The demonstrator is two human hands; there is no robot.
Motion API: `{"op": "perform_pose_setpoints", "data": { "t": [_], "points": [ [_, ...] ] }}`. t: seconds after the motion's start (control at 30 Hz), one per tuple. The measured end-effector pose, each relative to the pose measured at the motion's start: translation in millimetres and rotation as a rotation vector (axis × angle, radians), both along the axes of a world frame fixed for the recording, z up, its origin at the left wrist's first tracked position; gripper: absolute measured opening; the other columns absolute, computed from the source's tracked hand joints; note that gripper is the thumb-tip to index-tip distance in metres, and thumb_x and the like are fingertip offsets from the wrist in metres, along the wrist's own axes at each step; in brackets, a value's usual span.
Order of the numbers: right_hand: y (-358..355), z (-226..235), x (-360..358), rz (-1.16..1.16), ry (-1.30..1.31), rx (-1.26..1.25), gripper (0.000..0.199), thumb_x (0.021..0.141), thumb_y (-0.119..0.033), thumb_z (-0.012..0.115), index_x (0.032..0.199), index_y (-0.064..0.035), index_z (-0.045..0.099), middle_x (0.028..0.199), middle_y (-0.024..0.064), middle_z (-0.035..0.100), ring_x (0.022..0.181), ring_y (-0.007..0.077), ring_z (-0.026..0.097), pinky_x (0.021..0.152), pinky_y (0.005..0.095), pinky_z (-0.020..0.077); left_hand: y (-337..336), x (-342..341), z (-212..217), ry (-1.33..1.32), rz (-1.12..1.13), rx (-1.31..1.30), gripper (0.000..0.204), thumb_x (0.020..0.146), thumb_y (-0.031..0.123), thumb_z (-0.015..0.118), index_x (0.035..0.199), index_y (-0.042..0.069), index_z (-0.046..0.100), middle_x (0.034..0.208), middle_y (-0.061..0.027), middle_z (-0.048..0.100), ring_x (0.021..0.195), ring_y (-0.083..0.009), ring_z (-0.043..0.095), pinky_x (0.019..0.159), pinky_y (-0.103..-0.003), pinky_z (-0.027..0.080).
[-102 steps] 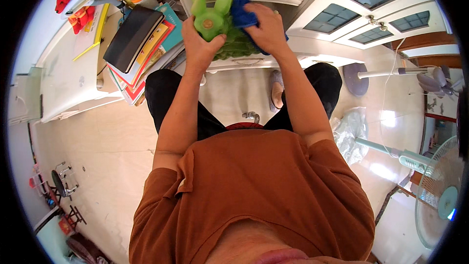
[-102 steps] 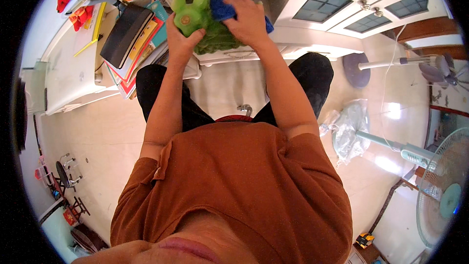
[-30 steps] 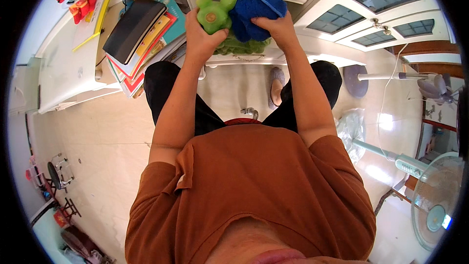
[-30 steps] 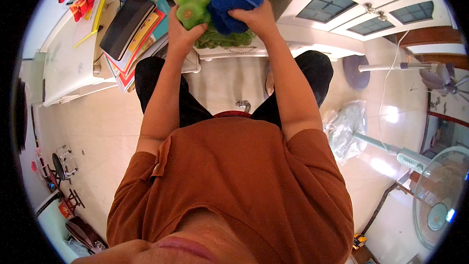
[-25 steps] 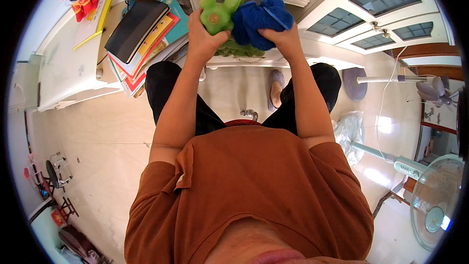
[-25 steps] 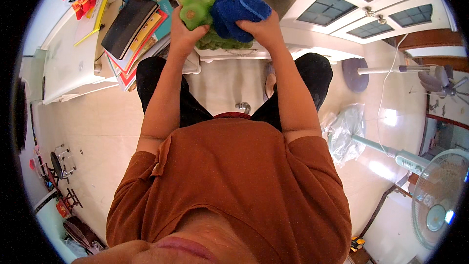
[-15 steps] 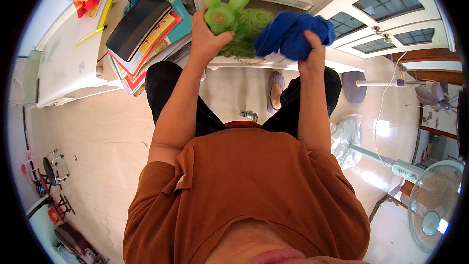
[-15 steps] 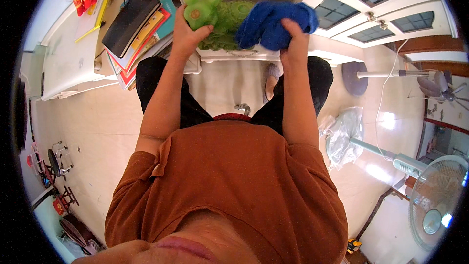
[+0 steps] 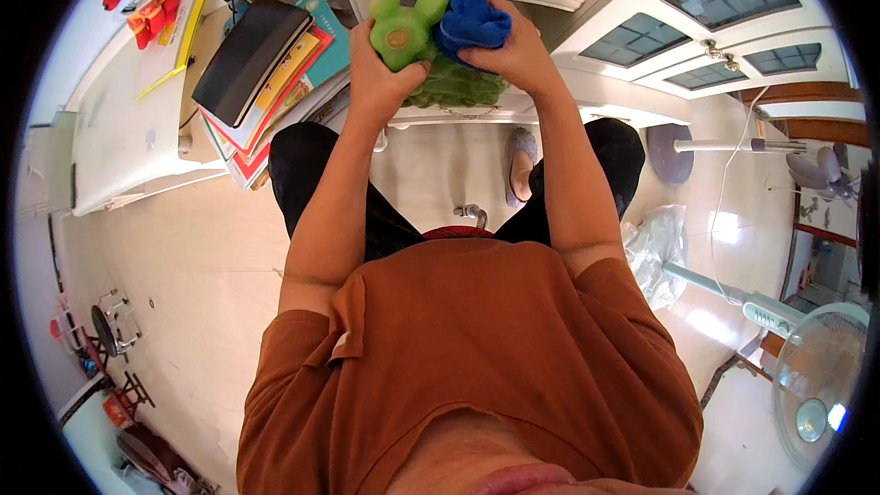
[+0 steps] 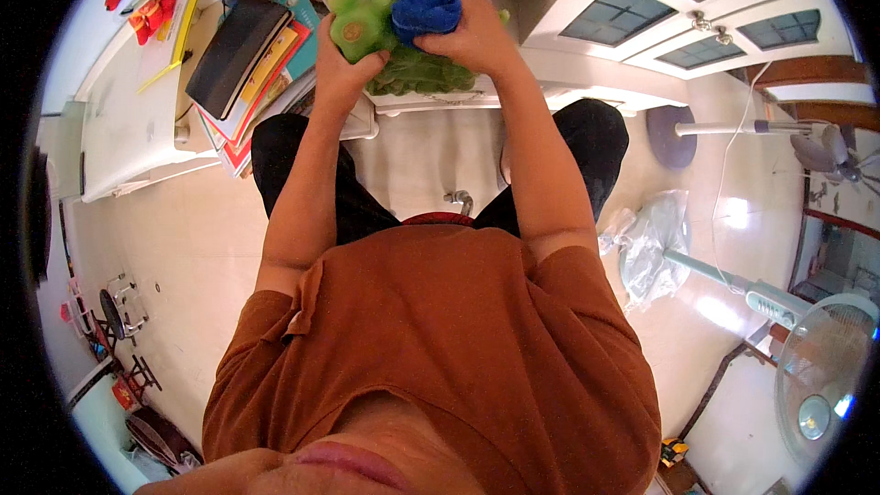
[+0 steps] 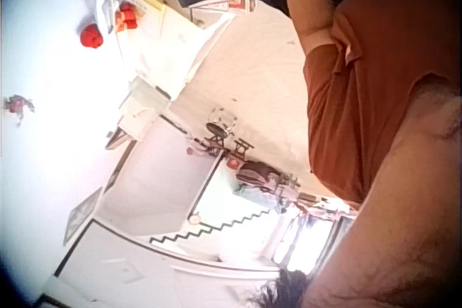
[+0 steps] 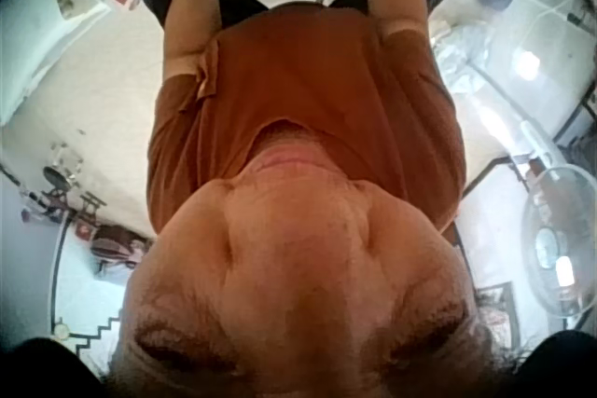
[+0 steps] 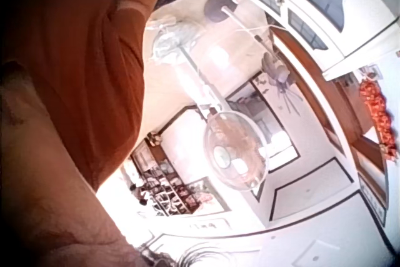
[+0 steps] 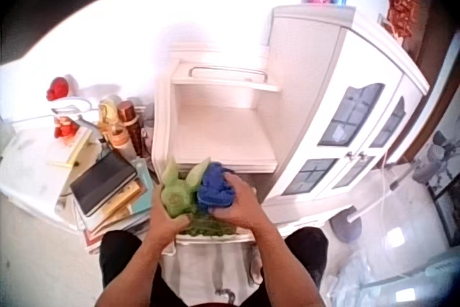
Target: The person tidies a shelf by moving books and notebooks, then wipes down a jade-colored rabbit figurine with a blue cloth before returning the items to the shelf.
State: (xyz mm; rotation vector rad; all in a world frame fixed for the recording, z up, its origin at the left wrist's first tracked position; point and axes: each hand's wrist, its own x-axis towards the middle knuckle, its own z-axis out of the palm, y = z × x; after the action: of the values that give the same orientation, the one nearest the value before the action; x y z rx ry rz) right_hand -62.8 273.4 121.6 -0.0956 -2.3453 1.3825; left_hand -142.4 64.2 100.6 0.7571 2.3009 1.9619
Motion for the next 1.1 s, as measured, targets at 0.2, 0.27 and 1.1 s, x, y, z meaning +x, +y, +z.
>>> {"op": "perform_pose_setpoints", "data": {
  "t": [0.2,0.27,1.1],
  "points": [
    [-3,4,7,0.009,0.176,0.152,0.073,0.057,-0.014,0.087,0.122,-0.0035,0.057,0.12,0.0164,0.058,0.109,0.0335,0.058,0.095,0.0374,0.0462,0,0,-8,0.064,0.009,0.001,0.088,0.058,0.022,0.08,0.13,-0.008,0.039,0.123,-0.0222,0.046,0.119,-0.0375,0.044,0.104,-0.043,0.035],
    [-15,10,15,-0.037,0.251,0.315,0.071,0.058,-0.01,0.087,0.121,-0.0051,0.056,0.118,0.0153,0.058,0.11,0.0318,0.058,0.096,0.0361,0.0456,1,-2,-7,0.048,0.002,-0.016,0.089,0.058,0.023,0.079,0.13,-0.009,0.038,0.123,-0.0223,0.046,0.119,-0.0377,0.044,0.104,-0.043,0.035],
    [-18,-2,35,-0.177,0.171,-0.509,0.061,0.076,-0.034,0.08,0.121,0.0001,0.058,0.122,0.0134,0.064,0.112,0.0306,0.061,0.096,0.0416,0.0488,1,-3,-6,-0.028,-0.055,0.066,0.087,0.059,0.021,0.079,0.131,-0.008,0.04,0.122,-0.019,0.047,0.115,-0.031,0.049,0.101,-0.038,0.039]
  ]
}}
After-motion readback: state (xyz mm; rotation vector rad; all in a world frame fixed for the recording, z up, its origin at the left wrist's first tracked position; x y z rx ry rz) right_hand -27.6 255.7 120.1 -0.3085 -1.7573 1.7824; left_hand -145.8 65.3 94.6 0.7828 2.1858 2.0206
